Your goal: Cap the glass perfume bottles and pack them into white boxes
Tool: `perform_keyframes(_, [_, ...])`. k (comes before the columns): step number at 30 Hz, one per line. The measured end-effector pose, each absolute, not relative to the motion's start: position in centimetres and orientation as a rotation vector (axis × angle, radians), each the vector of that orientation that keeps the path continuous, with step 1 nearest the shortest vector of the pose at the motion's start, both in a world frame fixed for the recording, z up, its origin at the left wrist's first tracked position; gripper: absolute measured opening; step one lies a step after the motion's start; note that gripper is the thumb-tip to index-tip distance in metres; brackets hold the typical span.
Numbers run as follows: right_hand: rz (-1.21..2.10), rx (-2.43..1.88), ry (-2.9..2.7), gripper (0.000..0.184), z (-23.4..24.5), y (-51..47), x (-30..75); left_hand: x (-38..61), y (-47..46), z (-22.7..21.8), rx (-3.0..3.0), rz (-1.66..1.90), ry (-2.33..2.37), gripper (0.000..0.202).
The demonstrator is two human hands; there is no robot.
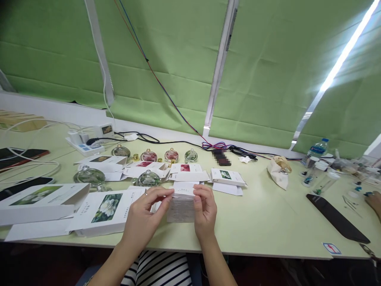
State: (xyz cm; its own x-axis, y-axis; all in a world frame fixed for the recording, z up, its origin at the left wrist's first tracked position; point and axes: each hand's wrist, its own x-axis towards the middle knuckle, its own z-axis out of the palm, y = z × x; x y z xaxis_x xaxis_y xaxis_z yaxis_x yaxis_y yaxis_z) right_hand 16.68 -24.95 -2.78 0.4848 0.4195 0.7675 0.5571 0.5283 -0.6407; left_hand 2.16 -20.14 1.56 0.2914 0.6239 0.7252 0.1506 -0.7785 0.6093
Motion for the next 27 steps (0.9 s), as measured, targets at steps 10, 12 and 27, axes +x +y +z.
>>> perform_keyframes(10, [-0.091, -1.074, -1.145, 0.016, -2.9, -24.9, 16.9, 1.7, -19.8, 2.1, 2.129, 1.381, 0.654, 0.017])
perform_keyframes(12, [-0.084, -1.078, -1.148, 0.017, -2.9, -24.9, 16.9, 1.6, -19.7, 2.2, 2.151, 1.358, 0.654, 0.017])
perform_keyframes(27, [0.026, -1.035, -1.259, 0.013, -3.6, -25.0, 16.8, 1.8, -20.1, 1.1, 2.302, 1.348, 0.656, 0.010])
